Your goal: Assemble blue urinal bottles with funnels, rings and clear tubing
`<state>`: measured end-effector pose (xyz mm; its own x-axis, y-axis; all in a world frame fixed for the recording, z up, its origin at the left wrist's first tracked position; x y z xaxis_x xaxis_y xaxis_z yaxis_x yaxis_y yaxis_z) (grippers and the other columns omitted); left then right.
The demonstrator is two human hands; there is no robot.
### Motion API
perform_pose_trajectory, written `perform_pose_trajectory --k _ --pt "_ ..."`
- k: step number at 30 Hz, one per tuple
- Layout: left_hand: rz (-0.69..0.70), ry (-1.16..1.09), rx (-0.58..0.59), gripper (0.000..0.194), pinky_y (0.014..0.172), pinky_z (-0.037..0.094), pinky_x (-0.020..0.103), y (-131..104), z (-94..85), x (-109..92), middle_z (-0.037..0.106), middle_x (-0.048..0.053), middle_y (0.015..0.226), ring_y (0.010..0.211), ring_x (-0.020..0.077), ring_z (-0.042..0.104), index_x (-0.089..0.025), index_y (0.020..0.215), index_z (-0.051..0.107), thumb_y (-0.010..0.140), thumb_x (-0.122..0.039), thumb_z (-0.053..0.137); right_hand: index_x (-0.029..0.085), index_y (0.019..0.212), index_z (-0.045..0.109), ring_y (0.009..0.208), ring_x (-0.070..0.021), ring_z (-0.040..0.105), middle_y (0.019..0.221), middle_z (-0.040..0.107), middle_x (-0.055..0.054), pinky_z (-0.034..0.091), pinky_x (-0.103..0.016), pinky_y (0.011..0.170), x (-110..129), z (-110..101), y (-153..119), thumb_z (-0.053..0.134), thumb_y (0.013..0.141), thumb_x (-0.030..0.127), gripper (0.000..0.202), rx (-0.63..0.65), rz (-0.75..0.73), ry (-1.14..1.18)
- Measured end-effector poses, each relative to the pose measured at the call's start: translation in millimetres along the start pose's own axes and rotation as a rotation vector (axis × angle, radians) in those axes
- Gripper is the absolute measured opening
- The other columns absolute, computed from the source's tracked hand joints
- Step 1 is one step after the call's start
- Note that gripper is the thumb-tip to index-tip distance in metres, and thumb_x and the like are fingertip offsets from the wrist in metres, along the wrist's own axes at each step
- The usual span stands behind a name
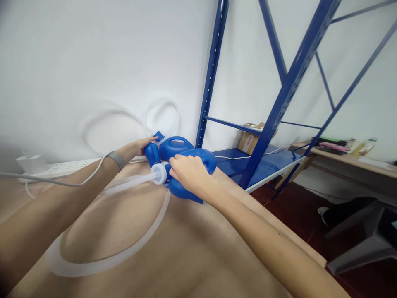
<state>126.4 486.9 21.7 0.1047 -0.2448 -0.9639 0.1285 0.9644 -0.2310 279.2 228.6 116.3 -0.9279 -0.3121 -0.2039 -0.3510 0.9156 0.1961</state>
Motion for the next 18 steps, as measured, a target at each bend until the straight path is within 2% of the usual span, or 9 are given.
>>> perform_pose_trajectory --k 3,5,7,10,14,18 --pt "-0.052 0.13 -0.101 0.041 0.083 0.06 0.046 -21.0 -24.5 2.1 0.074 0.016 0.079 0.089 0.0339 0.072 -0.017 0.091 0.068 0.077 -0.051 0.086 0.017 0.109 0.067 0.096 -0.0286 0.072 0.112 0.073 -0.014 0.044 -0.032 0.073 12.4 -6.0 -5.6 0.041 0.108 0.029 0.029 0.002 -0.009 -0.023" --pt "-0.074 0.179 -0.154 0.043 0.089 0.059 0.047 -38.4 -44.8 -0.7 0.074 0.017 0.089 0.102 0.0355 0.071 -0.016 0.094 0.066 0.078 -0.051 0.085 0.016 0.108 0.067 0.096 -0.0297 0.072 0.109 0.074 -0.015 0.045 -0.033 0.075 17.2 -13.7 -8.4 0.041 0.107 0.029 0.029 -0.004 0.002 -0.032" --pt "-0.113 0.212 -0.178 0.04 0.089 0.06 0.048 -57.2 -64.6 -3.2 0.075 0.02 0.097 0.109 0.0385 0.07 -0.016 0.096 0.065 0.077 -0.044 0.087 0.016 0.103 0.069 0.095 -0.0302 0.073 0.106 0.075 -0.016 0.046 -0.034 0.076 20.5 -23.0 -10.7 0.045 0.106 0.031 0.028 -0.001 0.01 -0.031" --pt "-0.168 0.21 -0.162 0.036 0.08 0.064 0.049 -83.3 -85.3 -7.9 0.075 0.024 0.102 0.109 0.0444 0.071 -0.016 0.099 0.068 0.073 -0.029 0.09 0.016 0.097 0.071 0.093 -0.0303 0.073 0.104 0.076 -0.016 0.047 -0.034 0.075 27.2 -35.1 -15.4 0.05 0.105 0.034 0.029 0.021 -0.012 -0.027" --pt "-0.149 0.084 -0.131 0.035 0.07 0.066 0.041 -107.0 -92.7 -20.7 0.075 0.022 0.104 0.103 0.0413 0.074 -0.017 0.109 0.067 0.082 -0.032 0.084 0.018 0.092 0.073 0.093 -0.031 0.074 0.102 0.077 -0.014 0.048 -0.034 0.075 43.5 -47.5 -29.4 0.055 0.101 0.034 0.026 0.036 -0.075 -0.028" --pt "-0.135 -0.039 -0.102 0.034 0.073 0.067 0.039 -118.1 -82.7 -17.6 0.071 0.022 0.11 0.102 0.0363 0.075 -0.013 0.118 0.062 0.094 -0.035 0.071 0.02 0.085 0.074 0.093 -0.03 0.074 0.097 0.079 -0.012 0.05 -0.035 0.081 67.4 -67.1 -52.9 0.057 0.1 0.033 0.027 0.032 -0.129 0.0"
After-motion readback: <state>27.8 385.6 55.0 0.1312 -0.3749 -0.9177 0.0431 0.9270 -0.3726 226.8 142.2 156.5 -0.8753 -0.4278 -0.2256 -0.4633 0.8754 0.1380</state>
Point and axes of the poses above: each hand's wrist, its own y-axis towards the middle knuckle, its own z-axis out of the palm, x = y × z, the point moved 9 cm from there along y, towards the middle knuckle
